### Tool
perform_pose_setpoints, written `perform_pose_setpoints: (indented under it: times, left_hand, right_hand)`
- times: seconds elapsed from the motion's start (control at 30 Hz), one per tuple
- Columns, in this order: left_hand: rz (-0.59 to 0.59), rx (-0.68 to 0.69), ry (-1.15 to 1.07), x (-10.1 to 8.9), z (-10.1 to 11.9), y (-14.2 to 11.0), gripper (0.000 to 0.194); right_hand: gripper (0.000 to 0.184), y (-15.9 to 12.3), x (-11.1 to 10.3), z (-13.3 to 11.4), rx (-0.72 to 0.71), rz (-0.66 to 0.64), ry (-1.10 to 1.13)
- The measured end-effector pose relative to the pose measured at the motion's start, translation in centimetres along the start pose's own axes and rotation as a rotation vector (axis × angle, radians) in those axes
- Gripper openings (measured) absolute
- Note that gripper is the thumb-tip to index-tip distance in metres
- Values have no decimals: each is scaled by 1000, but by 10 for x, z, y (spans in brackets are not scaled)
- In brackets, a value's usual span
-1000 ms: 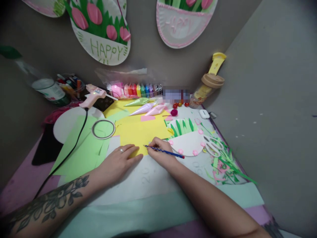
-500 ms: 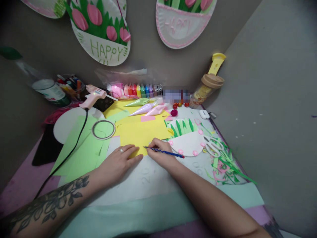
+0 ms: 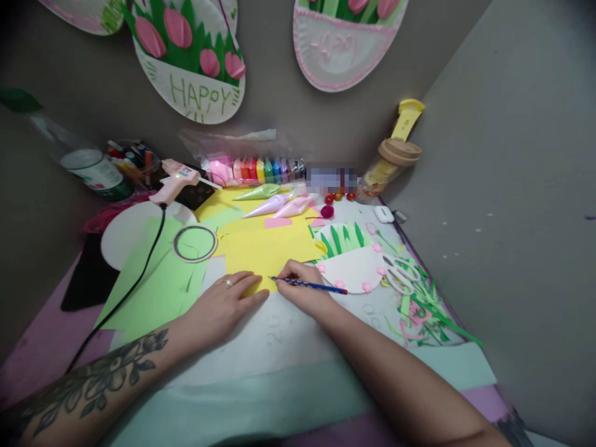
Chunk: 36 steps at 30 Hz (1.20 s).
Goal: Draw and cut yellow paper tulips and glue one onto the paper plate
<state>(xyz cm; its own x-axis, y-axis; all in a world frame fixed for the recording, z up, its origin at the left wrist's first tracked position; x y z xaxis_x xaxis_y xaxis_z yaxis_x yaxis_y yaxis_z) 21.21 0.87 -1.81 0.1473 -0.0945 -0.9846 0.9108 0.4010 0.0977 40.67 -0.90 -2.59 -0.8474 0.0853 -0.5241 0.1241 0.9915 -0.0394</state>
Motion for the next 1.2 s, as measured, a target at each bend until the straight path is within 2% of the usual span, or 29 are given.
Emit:
perform_pose_setpoints:
  times: [0.77,1.2]
  left_hand:
    - [-12,-8,-2,-4,1,2,36]
    - [-10,-14,-19,-4,1,1,35]
  right_hand:
    - [7,0,-3,-6,10,-75,61]
    - [7,-2,-3,0,10,-120,87]
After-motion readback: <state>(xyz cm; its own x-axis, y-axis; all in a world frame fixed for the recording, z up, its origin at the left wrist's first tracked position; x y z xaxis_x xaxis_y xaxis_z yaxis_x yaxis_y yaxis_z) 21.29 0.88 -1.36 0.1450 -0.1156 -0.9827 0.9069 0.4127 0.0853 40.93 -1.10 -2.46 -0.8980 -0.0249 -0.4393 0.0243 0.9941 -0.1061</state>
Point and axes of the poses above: each hand's wrist, its own y-axis towards the middle knuckle, its own x-axis out of the palm, z = x × y, the point moved 3 cm from there along y, towards the middle knuckle, and after that the axes turned 1 degree about -z, right-handed, at the moved point
